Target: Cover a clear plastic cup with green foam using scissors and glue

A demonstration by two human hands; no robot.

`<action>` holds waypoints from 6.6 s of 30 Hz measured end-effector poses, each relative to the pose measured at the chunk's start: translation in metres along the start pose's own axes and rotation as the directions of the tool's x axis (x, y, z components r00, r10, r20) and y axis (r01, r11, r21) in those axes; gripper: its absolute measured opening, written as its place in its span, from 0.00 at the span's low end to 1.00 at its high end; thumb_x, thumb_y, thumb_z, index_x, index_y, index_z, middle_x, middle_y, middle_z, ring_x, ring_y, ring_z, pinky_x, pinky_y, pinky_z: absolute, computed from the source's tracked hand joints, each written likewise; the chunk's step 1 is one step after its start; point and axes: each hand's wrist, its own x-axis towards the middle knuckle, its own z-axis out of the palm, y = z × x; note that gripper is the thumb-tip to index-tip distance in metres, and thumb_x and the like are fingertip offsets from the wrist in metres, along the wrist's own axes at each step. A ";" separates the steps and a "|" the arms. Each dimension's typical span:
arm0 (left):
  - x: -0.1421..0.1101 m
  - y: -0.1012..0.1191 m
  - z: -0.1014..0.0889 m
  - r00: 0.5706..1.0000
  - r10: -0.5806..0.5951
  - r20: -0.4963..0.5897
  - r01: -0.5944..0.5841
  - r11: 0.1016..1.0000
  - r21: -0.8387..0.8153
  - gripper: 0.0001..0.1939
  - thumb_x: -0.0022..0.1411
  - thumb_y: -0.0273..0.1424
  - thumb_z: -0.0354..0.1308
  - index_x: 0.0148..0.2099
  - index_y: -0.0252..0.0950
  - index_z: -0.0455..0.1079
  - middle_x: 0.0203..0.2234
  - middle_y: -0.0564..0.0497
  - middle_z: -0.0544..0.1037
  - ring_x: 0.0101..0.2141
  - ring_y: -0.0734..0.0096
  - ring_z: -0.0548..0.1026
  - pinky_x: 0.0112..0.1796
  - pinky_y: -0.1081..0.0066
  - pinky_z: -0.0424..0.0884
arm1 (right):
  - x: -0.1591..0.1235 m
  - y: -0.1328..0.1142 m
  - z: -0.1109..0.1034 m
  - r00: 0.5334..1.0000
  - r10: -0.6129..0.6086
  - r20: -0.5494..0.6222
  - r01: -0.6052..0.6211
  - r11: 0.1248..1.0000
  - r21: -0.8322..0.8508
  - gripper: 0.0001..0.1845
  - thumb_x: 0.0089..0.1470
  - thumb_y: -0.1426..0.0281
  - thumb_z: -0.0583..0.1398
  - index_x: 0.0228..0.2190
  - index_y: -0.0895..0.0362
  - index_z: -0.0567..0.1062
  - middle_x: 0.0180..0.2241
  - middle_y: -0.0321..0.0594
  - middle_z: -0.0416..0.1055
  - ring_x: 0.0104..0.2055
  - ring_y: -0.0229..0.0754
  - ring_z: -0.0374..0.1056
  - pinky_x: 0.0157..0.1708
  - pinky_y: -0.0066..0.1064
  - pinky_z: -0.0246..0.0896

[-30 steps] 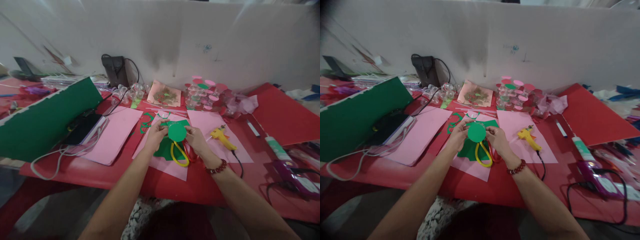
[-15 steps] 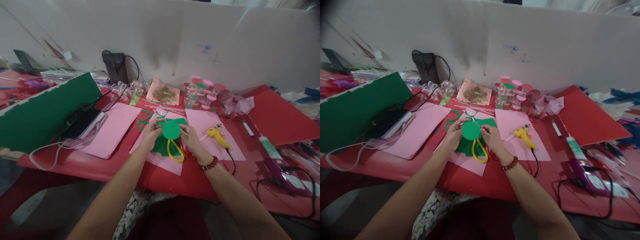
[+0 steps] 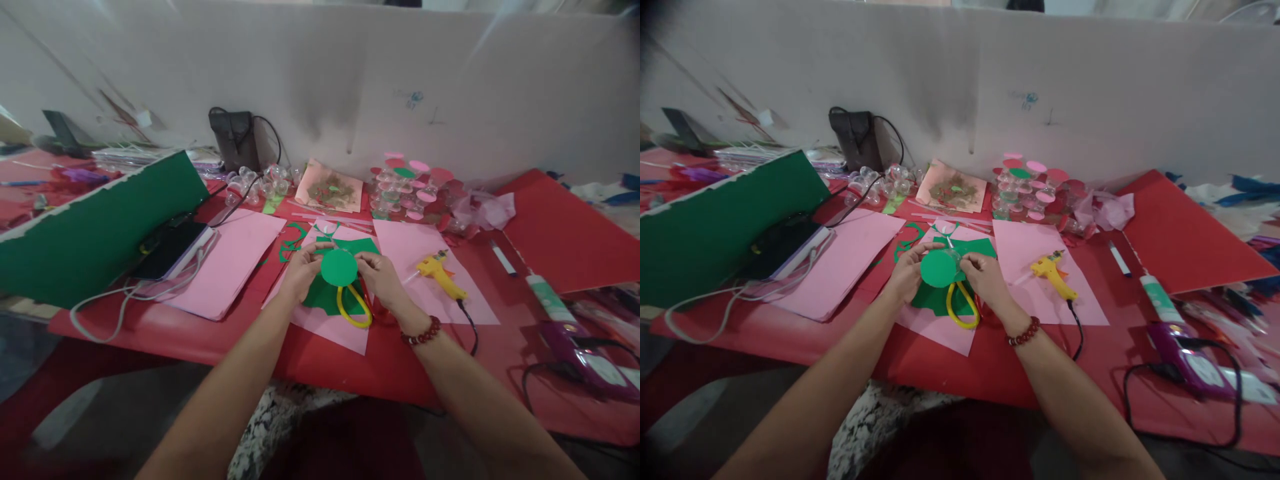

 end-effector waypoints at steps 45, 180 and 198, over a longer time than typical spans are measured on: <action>-0.009 0.009 0.001 0.998 0.041 0.054 -0.044 0.998 0.044 0.26 0.46 0.29 0.69 0.50 0.35 0.73 0.24 0.56 0.76 0.25 0.79 0.69 0.30 0.77 0.62 | -0.002 -0.011 -0.001 0.995 -0.100 -0.014 0.100 0.994 -0.038 0.11 0.50 0.62 0.58 0.21 0.55 0.69 0.21 0.32 0.60 0.25 0.36 0.54 0.25 0.28 0.50; -0.020 0.020 0.004 0.986 -0.076 0.150 0.118 0.949 -0.294 0.44 0.54 0.29 0.65 0.69 0.49 0.53 0.47 0.51 0.78 0.46 0.62 0.78 0.50 0.59 0.70 | -0.002 -0.006 0.008 0.994 0.028 -0.110 -0.004 0.976 0.216 0.07 0.47 0.63 0.64 0.26 0.53 0.76 0.26 0.32 0.72 0.29 0.38 0.65 0.32 0.31 0.60; -0.014 0.021 -0.003 0.994 -0.064 0.087 0.092 0.924 -0.372 0.36 0.54 0.27 0.64 0.65 0.45 0.60 0.39 0.53 0.80 0.37 0.70 0.78 0.45 0.65 0.72 | -0.001 -0.012 0.002 1.000 -0.021 -0.017 0.019 0.994 -0.109 0.15 0.53 0.60 0.60 0.19 0.53 0.69 0.20 0.34 0.68 0.24 0.39 0.63 0.27 0.31 0.55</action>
